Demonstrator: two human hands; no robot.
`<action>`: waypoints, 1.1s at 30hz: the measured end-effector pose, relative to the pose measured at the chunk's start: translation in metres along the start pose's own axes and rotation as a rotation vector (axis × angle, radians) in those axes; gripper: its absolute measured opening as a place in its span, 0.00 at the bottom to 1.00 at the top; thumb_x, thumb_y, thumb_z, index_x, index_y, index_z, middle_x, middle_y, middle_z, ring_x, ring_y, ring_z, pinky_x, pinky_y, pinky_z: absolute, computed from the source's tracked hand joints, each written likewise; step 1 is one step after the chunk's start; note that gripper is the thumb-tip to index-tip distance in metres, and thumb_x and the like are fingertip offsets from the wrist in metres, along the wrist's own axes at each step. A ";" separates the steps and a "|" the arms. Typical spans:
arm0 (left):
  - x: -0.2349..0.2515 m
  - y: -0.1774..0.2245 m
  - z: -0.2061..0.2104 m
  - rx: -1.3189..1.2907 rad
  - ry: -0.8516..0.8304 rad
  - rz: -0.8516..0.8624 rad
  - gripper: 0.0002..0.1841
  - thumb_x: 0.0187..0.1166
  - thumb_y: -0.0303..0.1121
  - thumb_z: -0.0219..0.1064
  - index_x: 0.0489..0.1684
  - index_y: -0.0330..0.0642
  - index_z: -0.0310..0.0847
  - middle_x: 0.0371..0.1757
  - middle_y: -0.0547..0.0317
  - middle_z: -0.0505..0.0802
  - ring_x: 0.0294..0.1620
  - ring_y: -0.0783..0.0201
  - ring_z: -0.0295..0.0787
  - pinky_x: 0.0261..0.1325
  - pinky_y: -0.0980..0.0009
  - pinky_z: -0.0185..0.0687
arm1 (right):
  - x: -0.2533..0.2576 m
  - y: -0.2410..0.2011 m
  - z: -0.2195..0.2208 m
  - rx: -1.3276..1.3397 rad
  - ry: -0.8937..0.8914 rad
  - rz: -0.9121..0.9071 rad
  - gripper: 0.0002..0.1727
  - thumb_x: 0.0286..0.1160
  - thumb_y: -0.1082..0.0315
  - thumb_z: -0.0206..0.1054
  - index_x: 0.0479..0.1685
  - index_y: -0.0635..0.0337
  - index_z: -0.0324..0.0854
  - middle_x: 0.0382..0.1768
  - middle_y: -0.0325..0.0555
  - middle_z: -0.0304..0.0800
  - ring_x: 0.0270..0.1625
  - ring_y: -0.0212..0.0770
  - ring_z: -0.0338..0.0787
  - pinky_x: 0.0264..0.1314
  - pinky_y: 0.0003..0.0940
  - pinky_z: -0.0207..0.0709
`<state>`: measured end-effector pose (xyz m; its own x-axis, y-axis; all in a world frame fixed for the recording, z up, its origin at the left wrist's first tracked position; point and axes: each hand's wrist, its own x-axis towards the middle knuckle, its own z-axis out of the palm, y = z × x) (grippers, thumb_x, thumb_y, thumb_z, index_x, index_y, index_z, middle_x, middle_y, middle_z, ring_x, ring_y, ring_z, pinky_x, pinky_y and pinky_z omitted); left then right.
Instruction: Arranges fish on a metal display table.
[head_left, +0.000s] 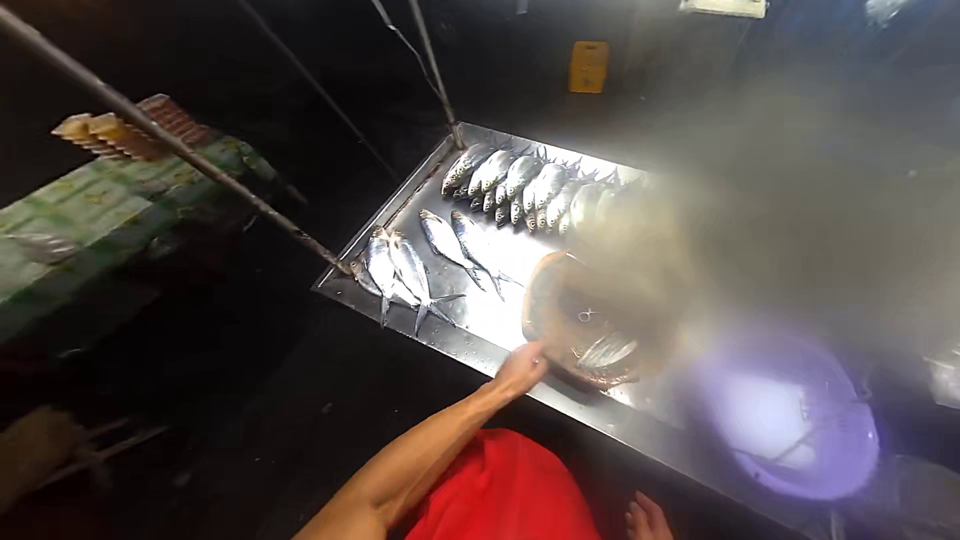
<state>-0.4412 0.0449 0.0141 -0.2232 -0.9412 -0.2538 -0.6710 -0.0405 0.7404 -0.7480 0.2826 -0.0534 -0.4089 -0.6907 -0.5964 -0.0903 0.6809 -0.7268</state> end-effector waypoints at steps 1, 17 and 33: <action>-0.015 -0.024 -0.013 0.024 0.049 -0.059 0.23 0.84 0.34 0.56 0.78 0.40 0.78 0.73 0.46 0.88 0.76 0.53 0.83 0.83 0.52 0.72 | 0.009 -0.012 0.009 -0.064 -0.063 -0.050 0.23 0.86 0.66 0.59 0.75 0.71 0.75 0.59 0.68 0.87 0.56 0.57 0.91 0.59 0.55 0.86; -0.203 -0.279 -0.112 -0.177 0.607 -0.700 0.20 0.83 0.27 0.61 0.73 0.33 0.80 0.69 0.36 0.88 0.69 0.41 0.86 0.74 0.44 0.77 | 0.051 -0.211 0.245 -0.499 -0.329 -0.417 0.19 0.82 0.63 0.61 0.64 0.63 0.85 0.54 0.53 0.93 0.56 0.44 0.92 0.64 0.47 0.83; 0.020 -0.334 -0.242 -0.145 0.894 -1.040 0.41 0.84 0.50 0.59 0.95 0.42 0.49 0.96 0.40 0.29 0.92 0.29 0.44 0.84 0.37 0.61 | 0.126 -0.377 0.487 -0.860 -0.641 -0.693 0.25 0.82 0.59 0.61 0.73 0.64 0.79 0.66 0.60 0.86 0.69 0.52 0.86 0.74 0.49 0.78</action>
<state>-0.0507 -0.0414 -0.0874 0.8939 -0.3477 -0.2830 -0.1565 -0.8336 0.5298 -0.3235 -0.1797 -0.0206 0.4467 -0.7931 -0.4141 -0.7626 -0.0955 -0.6398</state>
